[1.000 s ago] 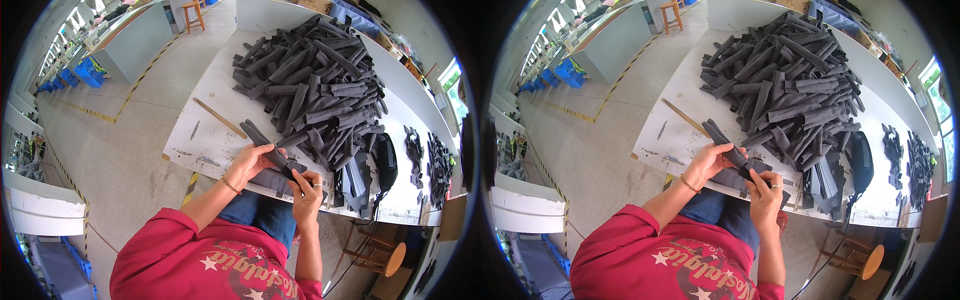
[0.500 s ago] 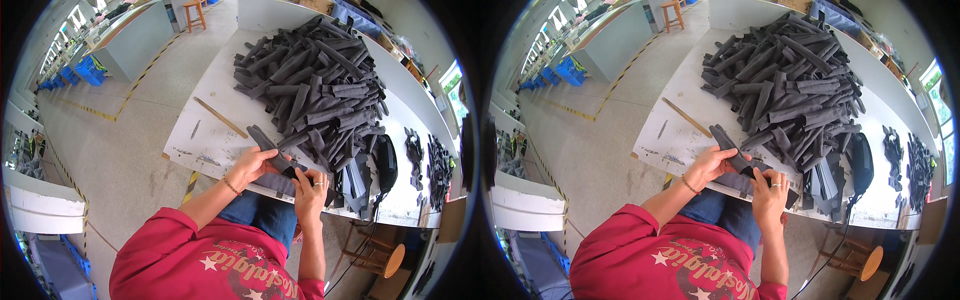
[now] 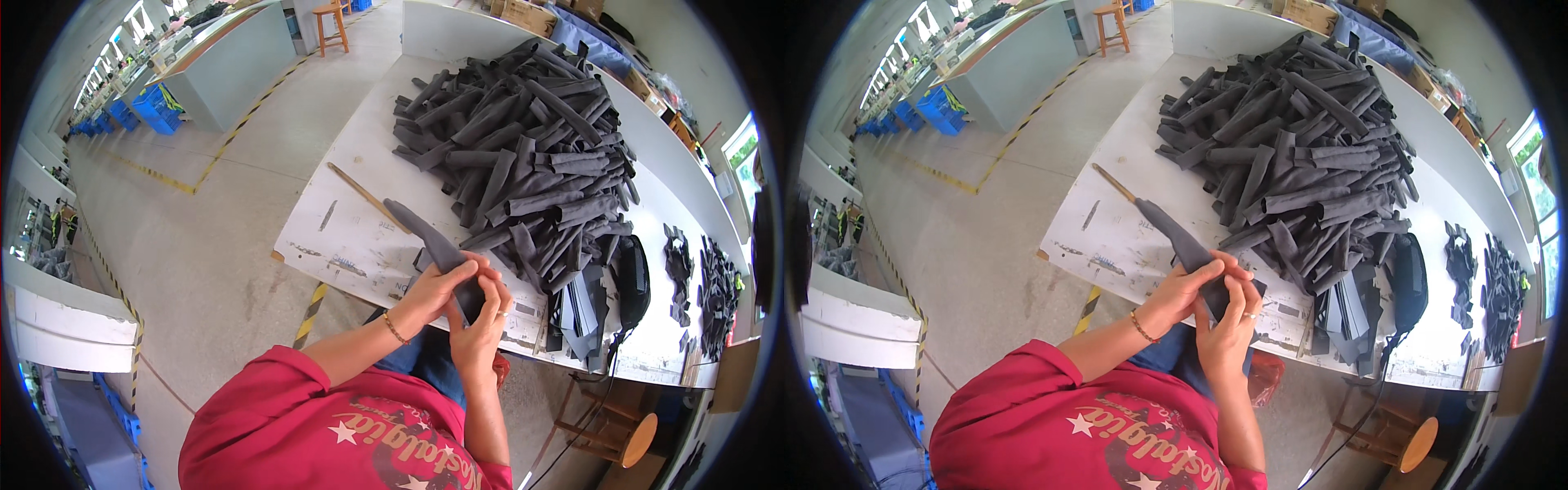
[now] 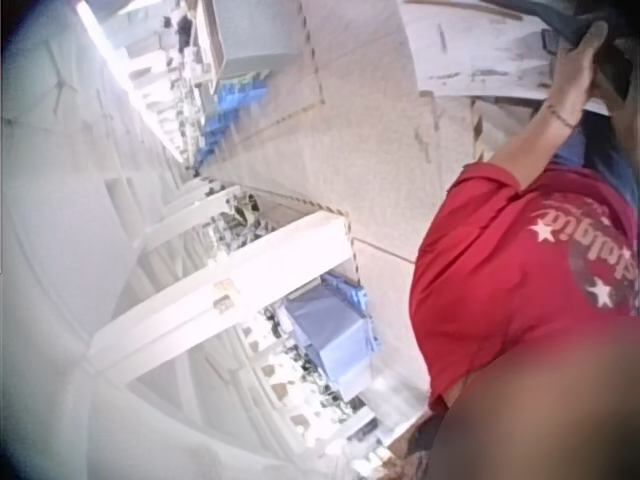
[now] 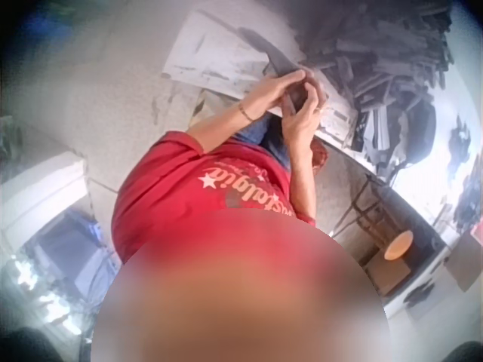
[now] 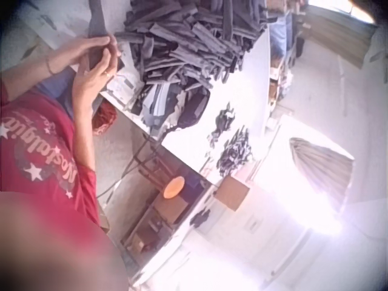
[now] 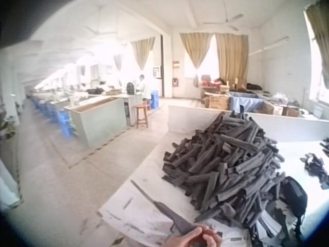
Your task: Folding and fitting gray foam padding strips into shape at a factory workbench.
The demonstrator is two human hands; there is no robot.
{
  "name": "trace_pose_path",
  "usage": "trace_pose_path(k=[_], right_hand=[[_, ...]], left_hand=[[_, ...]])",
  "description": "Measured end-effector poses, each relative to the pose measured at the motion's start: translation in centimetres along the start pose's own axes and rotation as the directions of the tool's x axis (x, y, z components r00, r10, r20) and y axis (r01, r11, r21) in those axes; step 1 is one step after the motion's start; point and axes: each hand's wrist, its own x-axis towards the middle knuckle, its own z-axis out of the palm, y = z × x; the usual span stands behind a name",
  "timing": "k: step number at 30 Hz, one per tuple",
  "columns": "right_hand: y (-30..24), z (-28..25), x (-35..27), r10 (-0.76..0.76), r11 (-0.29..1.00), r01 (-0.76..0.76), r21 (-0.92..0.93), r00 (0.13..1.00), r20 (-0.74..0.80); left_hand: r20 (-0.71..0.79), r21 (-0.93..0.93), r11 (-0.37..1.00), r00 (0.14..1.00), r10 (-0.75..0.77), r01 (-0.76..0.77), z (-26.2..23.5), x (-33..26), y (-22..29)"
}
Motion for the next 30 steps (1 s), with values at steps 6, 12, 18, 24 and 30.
trace_pose_path(k=[6,12,18,24,30], right_hand=[[3.0,-0.8,-2.8,0.007,0.999,-0.001,-0.035,0.985,0.173],[1.7,-0.3,-1.0,-0.034,0.998,0.041,-0.044,0.989,0.141],[3.5,-0.8,-1.8,-0.048,0.999,0.047,0.01,0.975,0.215],[3.1,-1.2,-1.7,0.048,0.997,-0.063,0.05,0.965,0.259],[4.6,-2.4,-0.4,-0.174,0.984,0.164,0.064,0.959,0.222]], left_hand=[[0.018,0.139,0.986,0.995,0.094,-0.095,-0.1,-0.6,-0.7],[-0.104,-0.05,0.999,0.994,-0.021,0.015,-0.3,-1.0,-1.0],[-0.041,-0.132,0.991,0.999,0.0,-0.005,-0.2,-1.4,-2.5],[-0.016,-0.101,0.992,0.997,-0.077,0.075,-0.2,-1.6,-2.1],[-0.134,-0.052,0.986,0.979,0.153,-0.161,-0.5,-0.1,2.1]])
